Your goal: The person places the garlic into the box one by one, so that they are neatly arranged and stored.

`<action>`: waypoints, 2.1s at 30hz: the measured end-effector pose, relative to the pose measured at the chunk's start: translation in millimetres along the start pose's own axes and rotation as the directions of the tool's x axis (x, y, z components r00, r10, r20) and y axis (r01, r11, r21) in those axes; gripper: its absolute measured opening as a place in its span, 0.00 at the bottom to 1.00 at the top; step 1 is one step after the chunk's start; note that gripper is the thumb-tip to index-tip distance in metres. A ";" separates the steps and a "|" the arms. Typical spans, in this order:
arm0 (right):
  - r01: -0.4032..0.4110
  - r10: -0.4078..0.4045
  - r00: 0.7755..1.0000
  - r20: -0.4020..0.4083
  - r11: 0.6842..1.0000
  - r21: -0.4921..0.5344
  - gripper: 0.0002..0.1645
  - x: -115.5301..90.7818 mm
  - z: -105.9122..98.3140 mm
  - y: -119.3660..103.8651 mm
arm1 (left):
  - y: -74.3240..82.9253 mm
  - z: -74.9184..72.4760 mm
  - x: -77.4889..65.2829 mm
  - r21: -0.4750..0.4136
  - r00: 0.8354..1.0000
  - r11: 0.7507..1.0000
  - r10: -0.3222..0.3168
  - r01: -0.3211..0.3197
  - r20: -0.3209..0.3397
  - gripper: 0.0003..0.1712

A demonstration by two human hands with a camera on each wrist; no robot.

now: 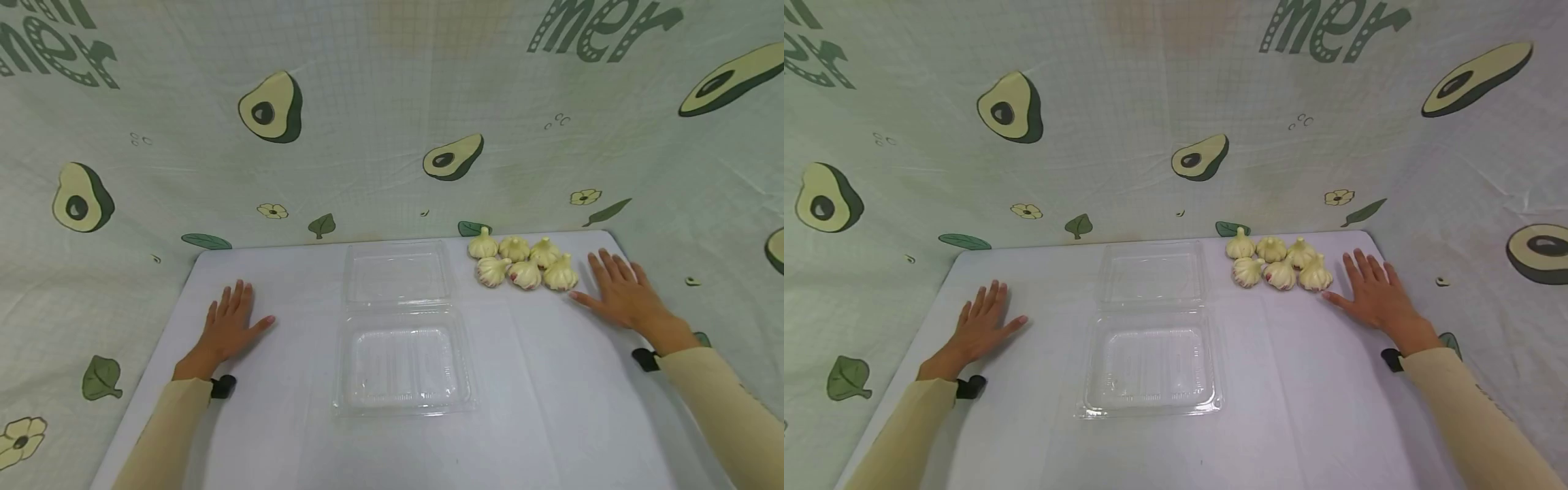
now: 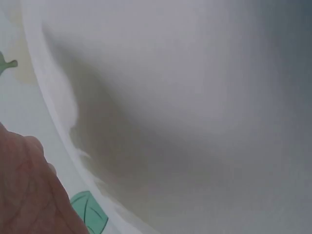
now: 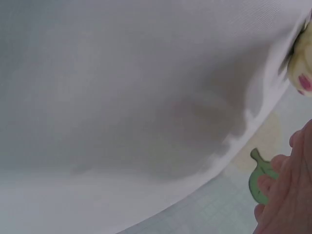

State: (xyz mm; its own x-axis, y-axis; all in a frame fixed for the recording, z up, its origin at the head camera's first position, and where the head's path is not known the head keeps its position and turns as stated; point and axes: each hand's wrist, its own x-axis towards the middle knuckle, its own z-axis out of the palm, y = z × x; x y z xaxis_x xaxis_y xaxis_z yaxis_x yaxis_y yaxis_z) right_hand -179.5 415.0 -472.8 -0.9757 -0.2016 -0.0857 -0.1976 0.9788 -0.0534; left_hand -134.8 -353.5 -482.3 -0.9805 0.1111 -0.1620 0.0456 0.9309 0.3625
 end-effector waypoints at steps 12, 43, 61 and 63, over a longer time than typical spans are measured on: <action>0.027 -0.027 1.000 -0.007 1.000 -0.004 0.63 6.2 -1.5 -9.4 | 17.7 8.3 2.0 0.014 0.999 0.999 0.033 -0.033 0.023 0.61; 0.055 -0.055 0.996 -0.076 0.998 -0.003 0.56 14.4 5.3 -31.1 | 88.9 31.4 -19.1 -0.181 0.978 0.964 0.203 -0.193 0.037 0.53; 0.067 -0.072 0.991 -0.112 0.997 -0.049 0.50 12.8 2.7 -40.0 | 116.0 43.1 -30.7 -0.501 0.981 0.858 0.177 -0.112 0.084 0.47; 0.067 -0.073 0.989 -0.127 0.996 -0.051 0.49 12.8 3.7 -40.6 | 118.4 44.5 -31.2 -0.524 0.978 0.842 0.194 -0.127 0.075 0.47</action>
State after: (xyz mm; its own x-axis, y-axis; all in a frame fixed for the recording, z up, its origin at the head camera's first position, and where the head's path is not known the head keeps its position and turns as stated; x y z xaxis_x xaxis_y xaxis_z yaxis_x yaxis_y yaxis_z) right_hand -183.7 372.5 -475.5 -0.9629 -0.2660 0.0453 -0.2666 0.9638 -0.0080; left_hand -90.3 -231.3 -475.1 -0.9357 0.3158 -0.1572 0.0629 0.5879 0.8065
